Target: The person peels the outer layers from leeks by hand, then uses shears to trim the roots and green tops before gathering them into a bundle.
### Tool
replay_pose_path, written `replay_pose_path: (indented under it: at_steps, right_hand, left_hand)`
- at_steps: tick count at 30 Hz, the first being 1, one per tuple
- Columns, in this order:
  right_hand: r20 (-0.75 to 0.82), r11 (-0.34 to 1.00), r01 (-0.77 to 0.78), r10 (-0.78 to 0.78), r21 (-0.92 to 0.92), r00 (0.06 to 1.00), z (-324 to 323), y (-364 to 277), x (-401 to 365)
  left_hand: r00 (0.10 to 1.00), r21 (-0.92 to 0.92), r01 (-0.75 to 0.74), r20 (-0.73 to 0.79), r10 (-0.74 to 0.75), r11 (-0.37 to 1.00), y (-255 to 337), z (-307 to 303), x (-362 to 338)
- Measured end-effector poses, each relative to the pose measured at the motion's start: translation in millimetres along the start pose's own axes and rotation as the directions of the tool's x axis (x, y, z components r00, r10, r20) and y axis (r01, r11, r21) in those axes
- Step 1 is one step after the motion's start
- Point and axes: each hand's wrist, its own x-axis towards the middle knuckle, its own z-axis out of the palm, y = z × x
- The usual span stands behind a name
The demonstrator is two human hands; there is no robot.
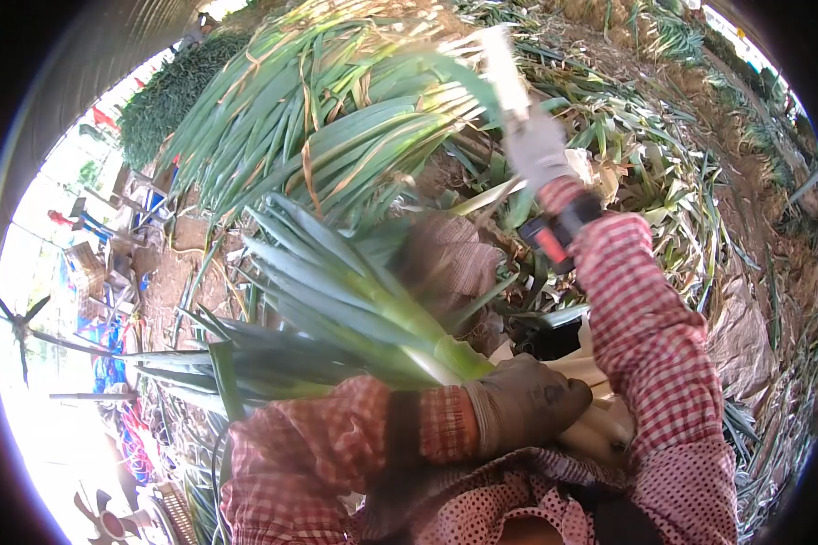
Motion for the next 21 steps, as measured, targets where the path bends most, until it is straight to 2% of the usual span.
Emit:
replay_pose_path:
  at_steps: [1,2,3,4,6,8,9,10,12,14,16,17,20,21]
  right_hand:
    - [-0.008,0.998,0.011,-0.010,0.056,1.000,-16.6,18.2,7.2]
    - [-0.008,0.983,0.016,-0.018,-0.183,1.000,-20.8,43.3,19.4]
    - [0.053,0.958,-0.010,0.026,-0.287,0.998,-43.5,53.6,20.4]
    - [0.074,0.947,-0.058,0.086,-0.315,0.994,-50.4,83.0,30.5]
    - [0.130,0.825,-0.053,0.152,-0.563,0.980,-66.5,104.5,28.2]
    - [0.266,0.845,0.242,-0.123,-0.477,0.956,-76.6,59.3,-14.2]
    - [0.283,0.845,0.478,-0.411,-0.238,0.867,-59.4,45.9,-41.6]
    - [0.523,0.851,0.518,-0.483,0.091,0.702,-60.3,13.6,-62.2]
    - [0.427,0.535,0.840,-0.784,0.096,0.450,-9.4,-3.4,-115.9]
    - [0.476,0.434,0.890,-0.818,0.143,0.322,16.7,-5.5,-135.0]
    - [0.555,0.356,0.925,-0.800,0.130,0.230,12.2,-14.4,-136.4]
    - [0.596,0.452,0.888,-0.738,0.089,0.316,-0.6,-9.0,-134.6]
    - [0.567,0.719,0.695,-0.576,0.009,0.589,-8.9,10.1,-94.5]
    - [0.456,0.816,0.568,-0.547,0.103,0.702,-18.1,17.8,-89.0]
  left_hand:
    - [1.000,0.002,0.003,-0.001,-0.003,1.000,-0.8,-1.0,0.3]
    - [1.000,0.002,0.000,-0.013,0.000,1.000,-2.0,-1.2,-0.3]
    - [1.000,0.000,0.001,-0.027,-0.001,1.000,-3.0,-0.6,-1.6]
    - [0.999,-0.007,0.003,-0.040,-0.003,1.000,-4.1,1.0,-2.9]
    - [0.995,0.038,-0.023,-0.095,0.026,0.999,-6.9,8.6,-3.9]
    - [0.992,0.053,-0.053,-0.112,0.059,0.997,-5.4,9.9,-1.3]
    - [0.992,0.045,-0.062,-0.106,0.066,0.997,-3.8,6.9,0.0]
    - [0.993,0.041,-0.060,-0.100,0.064,0.997,-3.4,4.7,0.5]
    - [0.984,0.084,-0.086,-0.150,0.098,0.993,-4.1,15.8,1.9]
    - [0.978,0.112,-0.097,-0.175,0.115,0.989,-2.5,21.2,-0.8]
    - [0.974,0.131,-0.100,-0.190,0.124,0.986,0.7,21.0,-4.3]
    - [0.977,0.138,-0.087,-0.180,0.111,0.987,4.3,21.0,-4.6]
    - [0.986,0.156,-0.057,-0.149,0.081,0.986,14.6,18.4,-10.7]
    - [0.986,0.156,-0.065,-0.139,0.087,0.986,16.6,16.0,-12.6]
